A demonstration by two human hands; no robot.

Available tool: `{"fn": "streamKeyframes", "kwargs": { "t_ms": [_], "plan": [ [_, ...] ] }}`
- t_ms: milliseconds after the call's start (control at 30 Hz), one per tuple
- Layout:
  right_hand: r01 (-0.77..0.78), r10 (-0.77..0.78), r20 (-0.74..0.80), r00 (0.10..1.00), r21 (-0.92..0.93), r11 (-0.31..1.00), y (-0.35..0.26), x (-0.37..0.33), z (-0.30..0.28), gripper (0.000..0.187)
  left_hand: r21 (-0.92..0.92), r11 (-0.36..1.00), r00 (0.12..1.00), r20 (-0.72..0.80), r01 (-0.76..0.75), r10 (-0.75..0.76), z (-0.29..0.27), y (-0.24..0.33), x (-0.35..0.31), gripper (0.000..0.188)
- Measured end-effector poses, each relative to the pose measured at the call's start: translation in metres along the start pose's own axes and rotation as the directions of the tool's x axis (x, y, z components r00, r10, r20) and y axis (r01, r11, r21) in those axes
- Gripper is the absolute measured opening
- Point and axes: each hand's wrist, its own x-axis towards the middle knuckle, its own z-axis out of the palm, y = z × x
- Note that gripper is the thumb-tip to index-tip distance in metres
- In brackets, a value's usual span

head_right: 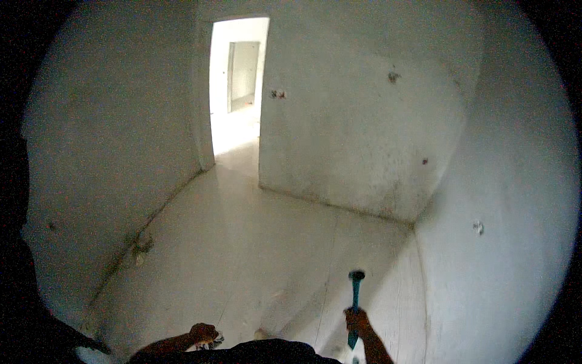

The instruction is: The person installs a window frame by hand, then uses a rubber mallet to tap the frame into place. The person also uses a utility knife to trim excess material from the frame. The person works with a coworker who is also installing a window frame.

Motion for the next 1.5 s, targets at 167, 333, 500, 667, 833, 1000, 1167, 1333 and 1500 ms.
{"fn": "streamKeyframes", "kwargs": {
  "t_ms": [167,333,500,667,833,1000,1167,1333,1500],
  "plan": [
    [-0.345,0.319,-0.155,0.935,-0.185,0.920,0.017,0.123,-0.013,0.024,0.136,0.971,0.980,0.009,-0.197,0.198,-0.212,0.043,0.061,0.048],
    [-0.257,0.216,-0.206,0.954,-0.200,0.945,-0.103,0.253,0.047,0.024,-0.125,0.984,0.979,-0.175,-0.130,0.107,-0.335,0.023,0.176,0.044],
    [-0.132,0.107,-0.125,0.986,-0.217,0.967,-0.174,0.408,0.051,0.024,0.132,0.982,0.928,-0.330,-0.136,0.173,-0.338,0.012,0.288,0.045],
    [-0.040,0.034,-0.034,0.999,-0.214,0.976,-0.250,0.557,0.048,0.025,0.043,0.999,0.972,-0.234,0.027,-0.016,-0.359,0.029,0.321,0.047],
    [0.046,-0.034,0.058,0.998,-0.213,0.976,-0.315,0.690,0.073,0.025,-0.221,0.947,0.934,-0.221,0.233,-0.281,-0.371,0.010,0.366,0.051],
    [0.165,-0.152,0.141,0.978,-0.086,0.983,-0.343,0.816,0.121,0.026,-0.386,0.860,0.884,-0.189,0.333,-0.428,-0.375,-0.022,0.415,0.055],
    [0.197,-0.207,0.080,0.975,0.109,0.974,-0.363,0.891,0.207,0.018,-0.456,0.804,0.856,-0.152,0.382,-0.494,-0.390,-0.098,0.473,0.059],
    [0.395,-0.481,0.121,0.869,0.418,0.818,-0.401,0.942,0.274,0.024,-0.469,0.844,0.847,-0.307,0.261,-0.433,-0.456,-0.195,0.544,0.063],
    [0.721,-0.766,0.190,0.614,0.262,0.642,-0.491,0.925,0.373,0.035,-0.491,0.782,0.863,-0.112,0.384,-0.493,-0.578,-0.258,0.544,0.062]
  ]
}}
